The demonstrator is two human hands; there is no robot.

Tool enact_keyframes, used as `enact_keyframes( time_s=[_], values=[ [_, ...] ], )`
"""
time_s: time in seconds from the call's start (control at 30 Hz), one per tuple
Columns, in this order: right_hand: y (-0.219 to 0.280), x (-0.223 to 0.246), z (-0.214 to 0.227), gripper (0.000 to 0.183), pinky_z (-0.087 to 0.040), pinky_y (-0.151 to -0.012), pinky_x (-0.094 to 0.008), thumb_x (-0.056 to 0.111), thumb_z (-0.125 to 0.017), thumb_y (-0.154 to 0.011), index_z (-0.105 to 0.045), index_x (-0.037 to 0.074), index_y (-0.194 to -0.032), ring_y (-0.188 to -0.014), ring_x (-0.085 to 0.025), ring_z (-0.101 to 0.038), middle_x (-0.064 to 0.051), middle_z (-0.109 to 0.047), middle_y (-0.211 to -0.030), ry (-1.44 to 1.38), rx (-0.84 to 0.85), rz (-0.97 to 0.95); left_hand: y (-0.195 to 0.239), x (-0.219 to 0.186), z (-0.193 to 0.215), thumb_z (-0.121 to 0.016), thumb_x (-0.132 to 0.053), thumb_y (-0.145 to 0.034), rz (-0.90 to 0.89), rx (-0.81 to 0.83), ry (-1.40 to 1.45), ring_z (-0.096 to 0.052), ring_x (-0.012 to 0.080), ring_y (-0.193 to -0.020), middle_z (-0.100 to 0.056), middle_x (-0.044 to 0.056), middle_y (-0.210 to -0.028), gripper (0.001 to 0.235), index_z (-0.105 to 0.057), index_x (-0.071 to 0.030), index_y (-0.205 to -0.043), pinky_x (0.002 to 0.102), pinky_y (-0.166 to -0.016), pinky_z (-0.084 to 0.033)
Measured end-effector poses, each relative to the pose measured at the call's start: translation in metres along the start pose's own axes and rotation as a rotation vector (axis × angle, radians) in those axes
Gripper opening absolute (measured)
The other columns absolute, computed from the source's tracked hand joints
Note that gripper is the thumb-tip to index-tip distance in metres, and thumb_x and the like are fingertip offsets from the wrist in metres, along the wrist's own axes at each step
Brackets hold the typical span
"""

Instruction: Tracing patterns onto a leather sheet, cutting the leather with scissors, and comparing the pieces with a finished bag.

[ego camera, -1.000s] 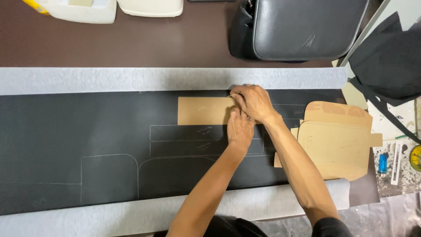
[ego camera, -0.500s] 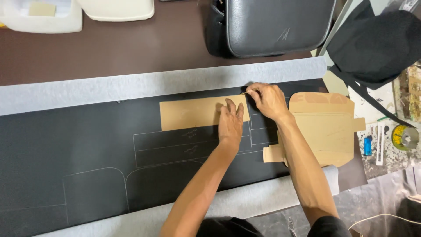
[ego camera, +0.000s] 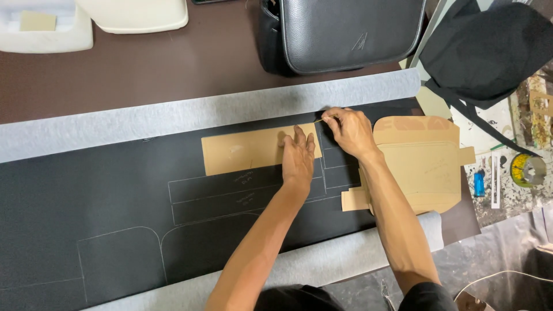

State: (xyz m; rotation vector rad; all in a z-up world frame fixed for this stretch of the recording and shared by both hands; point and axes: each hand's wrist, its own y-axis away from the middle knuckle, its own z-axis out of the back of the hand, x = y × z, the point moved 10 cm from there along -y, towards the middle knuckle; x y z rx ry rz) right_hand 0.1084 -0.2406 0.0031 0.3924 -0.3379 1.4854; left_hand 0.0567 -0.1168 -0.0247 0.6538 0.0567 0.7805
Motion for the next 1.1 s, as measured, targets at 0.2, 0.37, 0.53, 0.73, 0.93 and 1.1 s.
enact_keyframes(
  time_s=[0.2,0.37,0.53,0.73,0.93,1.1],
  values=[
    [0.001,-0.005,-0.001,0.015,-0.058,-0.078,-0.047,0.023,-0.066,-0.102,-0.075,0.015,-0.110,-0.090,-0.034,-0.073,-0.008,-0.078,-0.094,0.019,-0.010,-0.022,-0.002,-0.001,0.001,-0.039,-0.031,-0.107,-0.001,-0.034,0.040,-0.064,0.0343,-0.116,-0.026,0.025,-0.165,0.061,-0.023,-0.018,-0.164,0.047,-0.091,-0.035],
    [0.005,-0.001,-0.001,0.015,-0.057,-0.078,-0.048,0.022,-0.065,-0.102,-0.075,0.015,-0.110,-0.089,-0.035,-0.073,-0.009,-0.078,-0.093,0.017,-0.021,-0.017,-0.012,-0.004,-0.008,-0.037,-0.031,-0.108,0.018,-0.077,0.037,-0.066,0.0341,-0.114,-0.029,0.023,-0.164,0.058,-0.026,-0.019,-0.163,0.047,-0.091,-0.035],
    [0.016,0.005,-0.001,0.013,-0.056,-0.079,-0.042,0.021,-0.066,-0.102,-0.075,0.014,-0.107,-0.087,-0.031,-0.073,-0.008,-0.078,-0.089,0.047,-0.089,0.059,-0.017,-0.006,-0.011,-0.037,-0.028,-0.107,0.021,-0.130,0.048,-0.067,0.0360,-0.110,-0.031,0.023,-0.163,0.055,-0.030,-0.019,-0.161,0.047,-0.090,-0.034],
    [0.054,0.009,-0.009,0.013,-0.055,-0.082,-0.038,0.024,-0.066,-0.101,-0.076,0.018,-0.107,-0.088,-0.025,-0.073,-0.003,-0.079,-0.088,0.119,-0.108,0.111,-0.018,-0.006,-0.011,-0.037,-0.028,-0.107,0.039,-0.172,0.078,-0.068,0.0347,-0.105,-0.034,0.022,-0.162,0.053,-0.034,-0.021,-0.160,0.046,-0.089,-0.035],
    [0.091,0.008,-0.014,0.013,-0.052,-0.077,-0.034,0.024,-0.065,-0.101,-0.076,0.019,-0.107,-0.085,-0.022,-0.072,-0.001,-0.079,-0.087,0.126,-0.121,0.116,-0.021,-0.005,-0.012,-0.040,-0.028,-0.106,0.039,-0.199,0.074,-0.066,0.0336,-0.105,-0.036,0.021,-0.160,0.053,-0.037,-0.022,-0.158,0.044,-0.087,-0.034],
    [0.103,0.009,-0.016,0.012,-0.050,-0.075,-0.032,0.026,-0.064,-0.102,-0.075,0.021,-0.105,-0.085,-0.019,-0.072,0.001,-0.079,-0.089,0.148,-0.153,0.126,-0.035,-0.007,-0.020,-0.042,-0.027,-0.105,0.026,-0.251,0.144,-0.063,0.0331,-0.105,-0.040,0.020,-0.156,0.047,-0.044,-0.023,-0.153,0.042,-0.086,-0.032]
  ],
)
